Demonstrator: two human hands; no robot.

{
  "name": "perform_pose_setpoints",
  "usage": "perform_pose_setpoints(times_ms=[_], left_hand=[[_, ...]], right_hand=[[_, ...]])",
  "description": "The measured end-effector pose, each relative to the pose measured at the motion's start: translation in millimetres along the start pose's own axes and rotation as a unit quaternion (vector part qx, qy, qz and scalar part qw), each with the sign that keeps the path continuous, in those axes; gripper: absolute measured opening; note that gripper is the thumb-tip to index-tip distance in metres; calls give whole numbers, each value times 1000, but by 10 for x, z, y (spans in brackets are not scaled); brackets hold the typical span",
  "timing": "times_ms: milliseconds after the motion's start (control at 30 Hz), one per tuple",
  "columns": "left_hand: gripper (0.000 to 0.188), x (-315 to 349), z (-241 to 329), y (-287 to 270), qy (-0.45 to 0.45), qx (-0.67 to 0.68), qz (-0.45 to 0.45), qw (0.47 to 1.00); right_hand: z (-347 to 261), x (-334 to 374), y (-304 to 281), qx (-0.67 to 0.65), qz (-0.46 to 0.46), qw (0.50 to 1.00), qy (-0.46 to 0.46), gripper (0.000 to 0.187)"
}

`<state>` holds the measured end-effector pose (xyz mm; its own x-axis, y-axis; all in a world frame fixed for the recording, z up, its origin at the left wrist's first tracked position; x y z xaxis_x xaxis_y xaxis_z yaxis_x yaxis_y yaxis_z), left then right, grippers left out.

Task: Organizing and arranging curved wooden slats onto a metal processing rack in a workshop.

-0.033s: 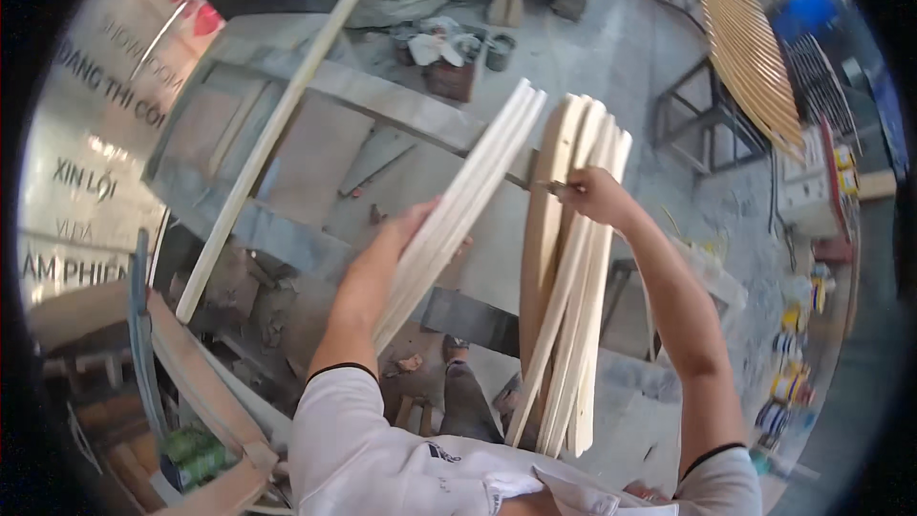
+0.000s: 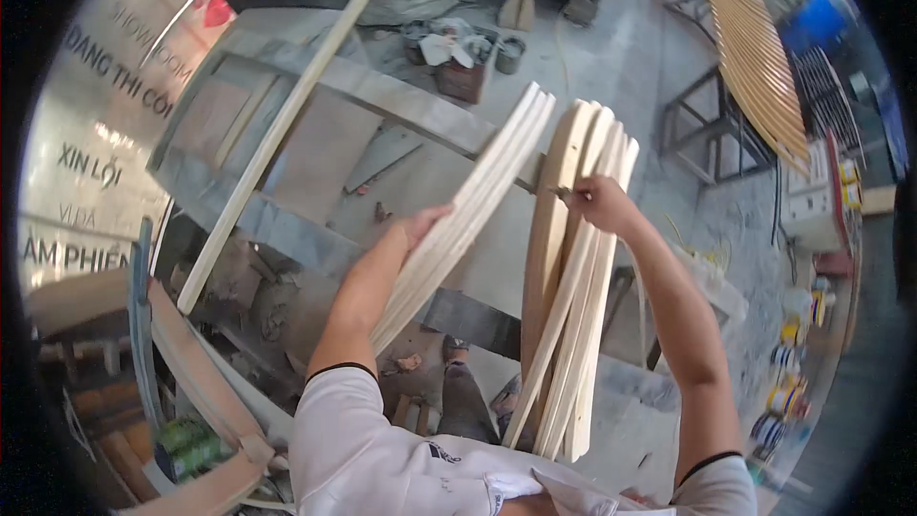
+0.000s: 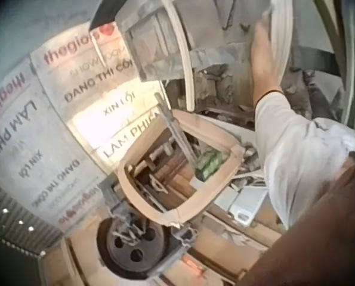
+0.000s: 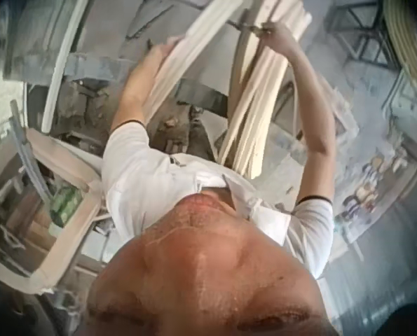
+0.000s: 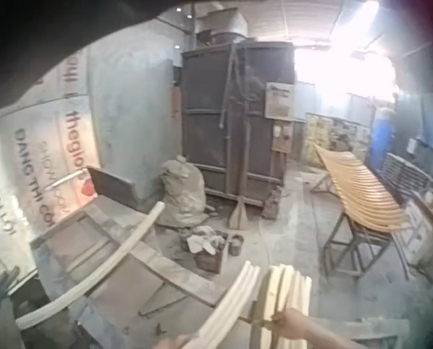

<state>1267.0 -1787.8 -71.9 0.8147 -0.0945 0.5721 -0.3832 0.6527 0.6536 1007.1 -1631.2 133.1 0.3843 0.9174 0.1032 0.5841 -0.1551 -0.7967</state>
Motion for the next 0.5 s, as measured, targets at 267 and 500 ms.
perform_pose_setpoints(times_ms=[267, 500], left_hand=[[95, 897, 540, 94, 213, -388, 320, 838], [79, 1732, 1173, -605, 41, -617, 679, 395]], right_hand=[[-541, 285, 122, -17, -55, 998, -11, 20], [-600, 569, 250, 13, -46, 993, -104, 8]])
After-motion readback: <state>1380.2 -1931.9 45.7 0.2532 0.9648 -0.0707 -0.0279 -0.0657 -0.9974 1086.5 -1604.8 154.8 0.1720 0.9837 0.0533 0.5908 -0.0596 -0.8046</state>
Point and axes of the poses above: each hand's wrist, its own x-axis away from the middle knuckle, its own y-axis out of the palm, z = x × y, the point moved 4 cm from there along -x, towards the middle knuckle, and after that the axes turned 10 degrees about z, right-handed, at the moved point
